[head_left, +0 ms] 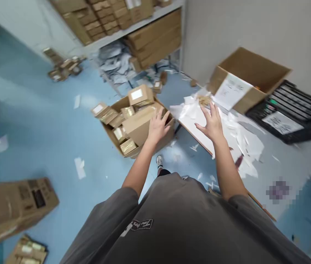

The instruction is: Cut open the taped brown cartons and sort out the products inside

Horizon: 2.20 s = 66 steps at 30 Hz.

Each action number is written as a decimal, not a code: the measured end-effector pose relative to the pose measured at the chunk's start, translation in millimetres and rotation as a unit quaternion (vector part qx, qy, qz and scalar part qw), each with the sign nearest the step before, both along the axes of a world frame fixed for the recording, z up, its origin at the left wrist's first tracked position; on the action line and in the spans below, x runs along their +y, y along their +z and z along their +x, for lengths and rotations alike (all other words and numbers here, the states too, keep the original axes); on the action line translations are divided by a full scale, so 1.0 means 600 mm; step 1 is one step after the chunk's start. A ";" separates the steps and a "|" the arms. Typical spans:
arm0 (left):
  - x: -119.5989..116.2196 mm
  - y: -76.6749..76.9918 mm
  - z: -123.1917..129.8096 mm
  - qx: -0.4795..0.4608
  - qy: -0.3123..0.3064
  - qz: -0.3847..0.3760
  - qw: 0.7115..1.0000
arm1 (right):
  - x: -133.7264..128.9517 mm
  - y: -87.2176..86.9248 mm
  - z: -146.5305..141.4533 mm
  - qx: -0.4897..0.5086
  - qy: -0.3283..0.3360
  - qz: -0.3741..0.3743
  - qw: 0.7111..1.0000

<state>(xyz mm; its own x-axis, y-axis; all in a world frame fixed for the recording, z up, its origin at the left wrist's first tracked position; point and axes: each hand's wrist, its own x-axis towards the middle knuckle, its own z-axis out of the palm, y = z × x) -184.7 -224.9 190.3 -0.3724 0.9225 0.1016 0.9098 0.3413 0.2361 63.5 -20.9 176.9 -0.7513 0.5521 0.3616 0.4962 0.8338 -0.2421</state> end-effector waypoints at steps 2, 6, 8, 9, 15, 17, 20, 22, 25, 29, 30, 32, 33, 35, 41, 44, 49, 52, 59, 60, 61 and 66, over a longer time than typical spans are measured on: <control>-0.080 -0.009 -0.085 -0.008 0.081 -0.006 0.997 | -0.029 0.002 -0.134 -0.018 0.080 0.005 0.997; -0.195 -0.030 -0.225 -0.032 0.176 -0.043 0.983 | -0.098 0.003 -0.342 -0.055 0.181 0.016 0.982; -0.220 -0.045 -0.282 -0.052 0.185 -0.074 0.979 | -0.121 -0.001 -0.417 -0.082 0.207 0.023 0.975; -0.224 -0.055 -0.309 -0.064 0.182 -0.092 0.977 | -0.128 -0.005 -0.448 -0.100 0.218 0.025 0.970; -0.182 -0.150 -0.434 -0.195 0.101 -0.249 0.943 | -0.135 -0.075 -0.572 -0.216 0.275 -0.018 0.937; -0.162 -0.184 -0.466 -0.241 0.073 -0.297 0.921 | -0.132 -0.109 -0.593 -0.260 0.283 -0.043 0.922; -0.144 -0.226 -0.503 -0.283 0.052 -0.335 0.897 | -0.132 -0.158 -0.610 -0.319 0.278 -0.065 0.904; -0.143 -0.245 -0.518 -0.301 0.046 -0.350 0.886 | -0.138 -0.188 -0.615 -0.351 0.273 -0.073 0.893; -0.153 -0.261 -0.522 -0.315 0.043 -0.353 0.880 | -0.156 -0.224 -0.613 -0.386 0.268 -0.079 0.879; -0.166 -0.262 -0.514 -0.309 0.049 -0.329 0.891 | -0.180 -0.246 -0.605 -0.376 0.269 -0.072 0.884; -0.166 -0.260 -0.512 -0.305 0.055 -0.318 0.896 | -0.183 -0.247 -0.603 -0.370 0.271 -0.072 0.886; -0.158 -0.254 -0.510 -0.299 0.069 -0.291 0.906 | -0.186 -0.246 -0.602 -0.362 0.269 -0.074 0.890; -0.152 -0.250 -0.509 -0.297 0.075 -0.280 0.910 | -0.187 -0.245 -0.602 -0.361 0.266 -0.076 0.891; -0.139 -0.243 -0.505 -0.295 0.078 -0.271 0.913 | -0.187 -0.243 -0.602 -0.361 0.261 -0.082 0.891; -0.138 -0.222 -0.467 -0.262 0.082 -0.237 0.932 | -0.193 -0.228 -0.581 -0.342 0.254 -0.101 0.899; -0.143 -0.193 -0.442 -0.229 0.078 -0.215 0.946 | -0.193 -0.205 -0.556 -0.315 0.242 -0.107 0.912; -0.104 -0.108 -0.402 -0.167 0.044 -0.192 0.966 | -0.171 -0.141 -0.500 -0.262 0.205 -0.095 0.938; -0.045 -0.057 -0.359 -0.131 0.005 -0.177 0.975 | -0.138 -0.105 -0.440 -0.229 0.159 -0.083 0.957; 0.161 -0.016 -0.170 -0.070 -0.140 -0.161 0.974 | -0.038 -0.096 -0.201 -0.174 0.011 -0.081 0.981; 0.194 -0.020 -0.139 -0.065 -0.166 -0.163 0.970 | -0.025 -0.102 -0.163 -0.172 -0.015 -0.086 0.981; 0.227 -0.026 -0.107 -0.061 -0.191 -0.167 0.965 | -0.014 -0.110 -0.126 -0.170 -0.042 -0.091 0.980; 0.385 -0.088 0.037 -0.050 -0.314 -0.186 0.930 | 0.035 -0.169 0.033 -0.162 -0.162 -0.126 0.965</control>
